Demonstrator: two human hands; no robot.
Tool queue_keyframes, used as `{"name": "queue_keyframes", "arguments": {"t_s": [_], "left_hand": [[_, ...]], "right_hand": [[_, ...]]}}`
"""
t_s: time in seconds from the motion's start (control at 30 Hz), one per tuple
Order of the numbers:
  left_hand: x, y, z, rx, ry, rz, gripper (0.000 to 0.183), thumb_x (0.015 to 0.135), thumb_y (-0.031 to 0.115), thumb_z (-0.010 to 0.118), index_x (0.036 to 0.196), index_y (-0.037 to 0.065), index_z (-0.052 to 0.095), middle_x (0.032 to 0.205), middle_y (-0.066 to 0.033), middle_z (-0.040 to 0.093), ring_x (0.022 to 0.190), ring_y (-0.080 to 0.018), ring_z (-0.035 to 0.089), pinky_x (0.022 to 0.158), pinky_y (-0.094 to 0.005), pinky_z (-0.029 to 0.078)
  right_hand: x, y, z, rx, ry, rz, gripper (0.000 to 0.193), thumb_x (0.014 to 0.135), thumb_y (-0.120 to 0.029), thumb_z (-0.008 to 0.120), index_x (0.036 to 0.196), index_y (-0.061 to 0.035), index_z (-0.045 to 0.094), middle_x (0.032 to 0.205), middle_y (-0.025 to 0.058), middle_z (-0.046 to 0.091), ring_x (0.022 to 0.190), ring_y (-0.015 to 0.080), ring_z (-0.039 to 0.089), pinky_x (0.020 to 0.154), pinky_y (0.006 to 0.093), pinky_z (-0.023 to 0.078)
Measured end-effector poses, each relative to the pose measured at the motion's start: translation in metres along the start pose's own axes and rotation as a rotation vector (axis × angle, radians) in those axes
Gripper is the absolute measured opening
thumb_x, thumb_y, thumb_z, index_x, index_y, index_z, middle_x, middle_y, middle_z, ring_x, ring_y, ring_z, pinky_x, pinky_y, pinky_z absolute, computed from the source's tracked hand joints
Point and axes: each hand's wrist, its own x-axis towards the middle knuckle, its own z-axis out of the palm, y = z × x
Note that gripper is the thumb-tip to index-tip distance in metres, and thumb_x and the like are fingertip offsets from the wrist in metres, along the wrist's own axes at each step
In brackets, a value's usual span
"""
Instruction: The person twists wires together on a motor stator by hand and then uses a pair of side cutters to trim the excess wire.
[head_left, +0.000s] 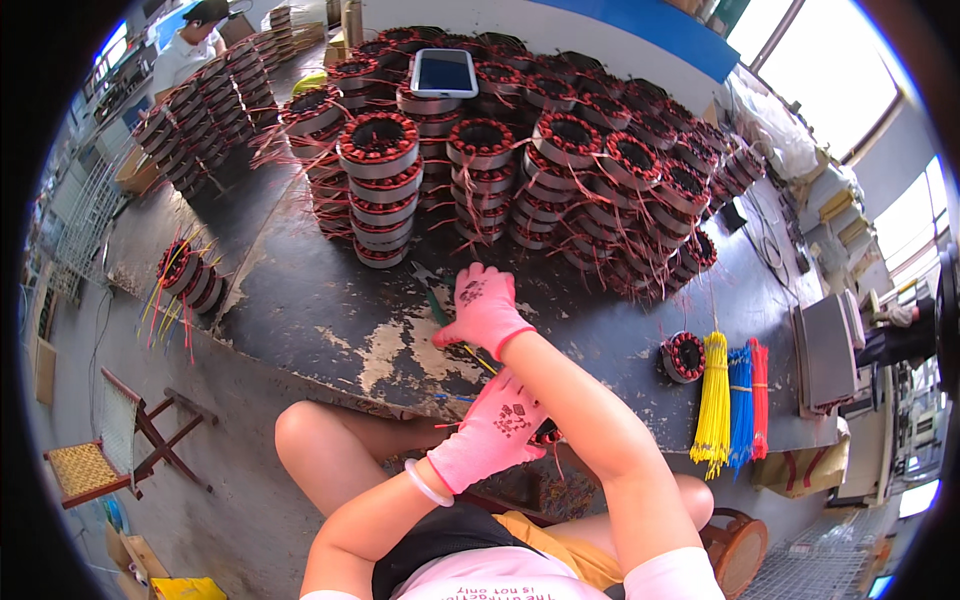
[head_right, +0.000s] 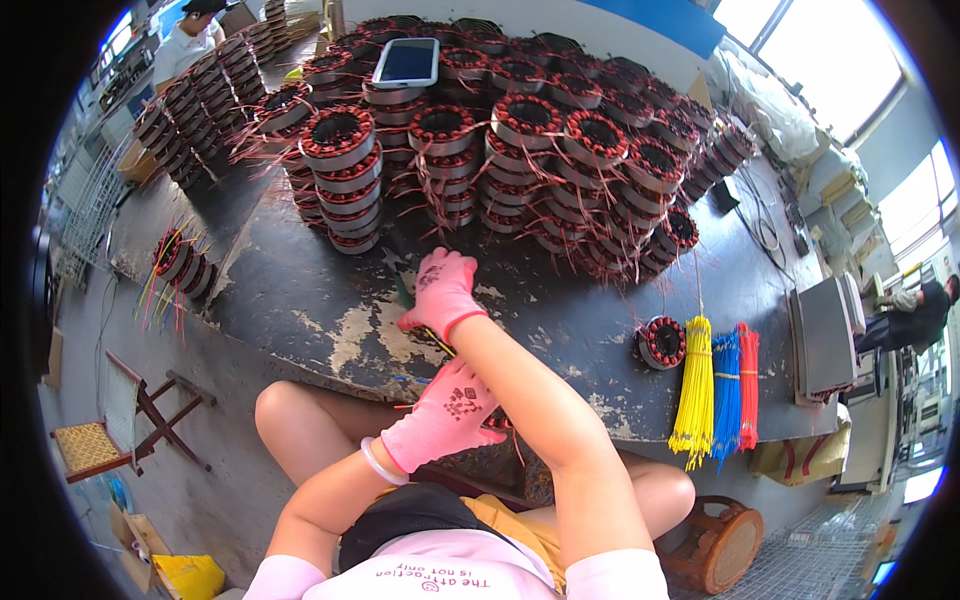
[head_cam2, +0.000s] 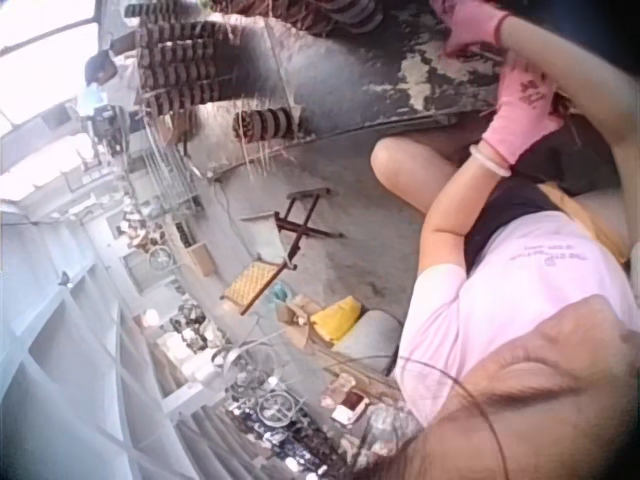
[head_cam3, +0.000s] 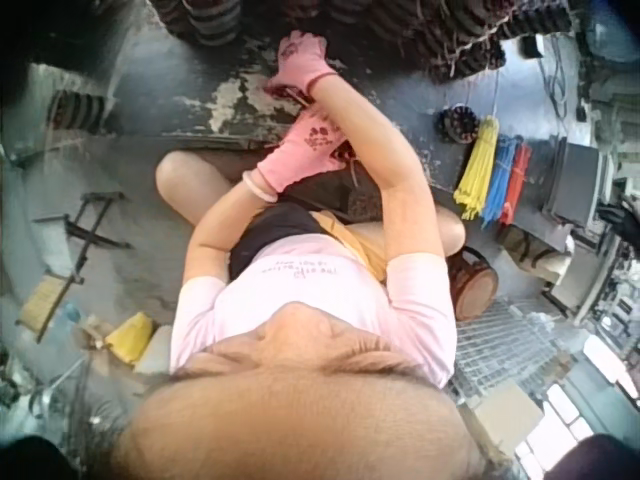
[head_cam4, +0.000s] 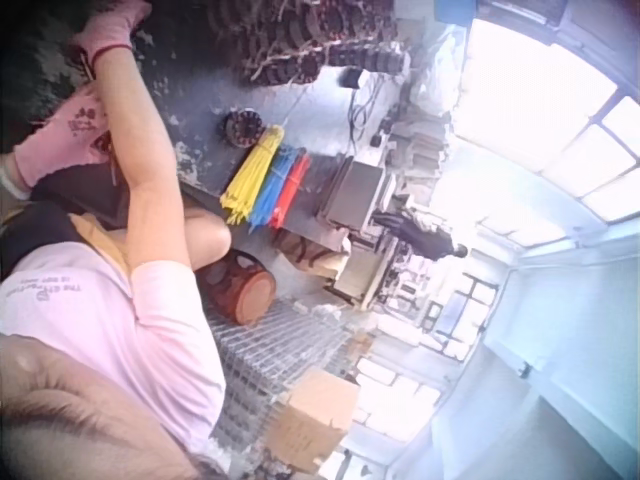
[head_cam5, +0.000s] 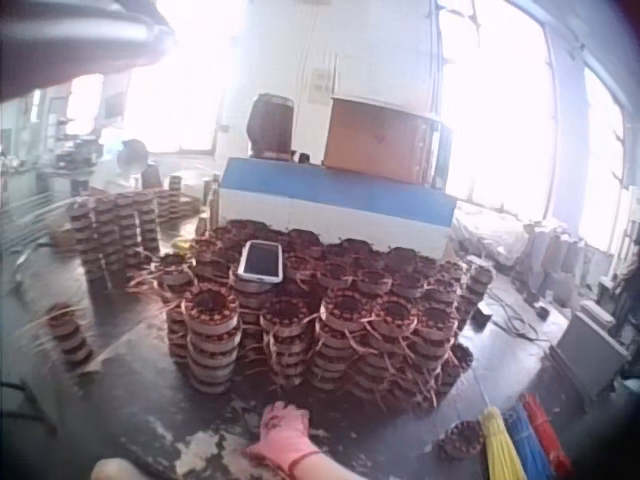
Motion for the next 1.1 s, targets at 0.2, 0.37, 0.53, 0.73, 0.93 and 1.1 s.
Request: {"name": "queue_keyframes", "arguments": {"t_s": [0.2,0.37,0.53,0.73,0.93,1.1], "left_hand": [[0.005,0.001,0.002,-0.037,0.033,0.0,0.088,0.072,0.05,0.084,0.142,0.007,0.052,0.137,-0.0194,0.052,0.132,-0.0374,0.049,0.121,-0.0522,0.032],[0.008,-0.014,-0.009,-0.123,0.074,-0.035,0.083,0.071,0.046,0.086,0.141,0.014,0.056,0.134,-0.0165,0.054,0.129,-0.0407,0.051,0.119,-0.0532,0.033],[0.009,-0.058,-0.024,-0.031,0.089,-0.066,0.085,0.069,0.043,0.087,0.145,0.018,0.057,0.148,-0.0193,0.049,0.137,-0.0415,0.047,0.125,-0.0548,0.026],[0.033,-0.076,-0.037,-0.019,-0.053,0.011,0.089,0.065,0.033,0.09,0.146,0.02,0.056,0.146,-0.0162,0.052,0.139,-0.0424,0.045,0.124,-0.0521,0.031],[0.04,-0.08,-0.045,-0.075,-0.097,0.042,0.092,0.062,0.029,0.091,0.146,0.02,0.056,0.148,-0.0148,0.051,0.14,-0.0446,0.043,0.123,-0.0526,0.032],[0.04,-0.083,-0.044,-0.097,-0.103,0.046,0.092,0.061,0.027,0.091,0.146,0.02,0.056,0.148,-0.015,0.051,0.14,-0.0449,0.043,0.123,-0.0526,0.032]], "right_hand": [[-0.007,0.037,0.006,0.331,0.149,-0.029,0.091,0.071,-0.064,0.078,0.128,0.0049,0.062,0.128,0.024,0.063,0.121,0.0332,0.064,0.096,0.0415,0.054],[-0.132,0.125,0.017,1.859,-0.208,-0.149,0.056,0.099,-0.041,0.066,0.133,0.0031,0.06,0.116,0.0126,0.071,0.108,0.0218,0.07,0.098,0.0373,0.055],[-0.231,0.134,0.07,2.126,-0.174,-0.012,0.062,0.098,-0.024,0.065,0.151,-0.0009,0.041,0.124,0.0152,0.066,0.113,0.0296,0.069,0.103,0.0461,0.054],[-0.253,0.137,0.111,2.157,-0.342,0.236,0.049,0.103,-0.032,0.064,0.141,-0.0038,0.051,0.108,0.0084,0.068,0.095,0.0193,0.07,0.085,0.0336,0.057],[-0.232,0.138,0.112,1.982,-0.441,0.161,0.055,0.103,-0.047,0.062,0.137,-0.0051,0.055,0.11,0.0079,0.069,0.094,0.0171,0.07,0.08,0.0301,0.056],[-0.226,0.132,0.096,1.972,-0.404,0.194,0.052,0.101,-0.049,0.062,0.131,-0.0067,0.058,0.106,0.0073,0.068,0.09,0.0166,0.07,0.08,0.0302,0.056]]}}
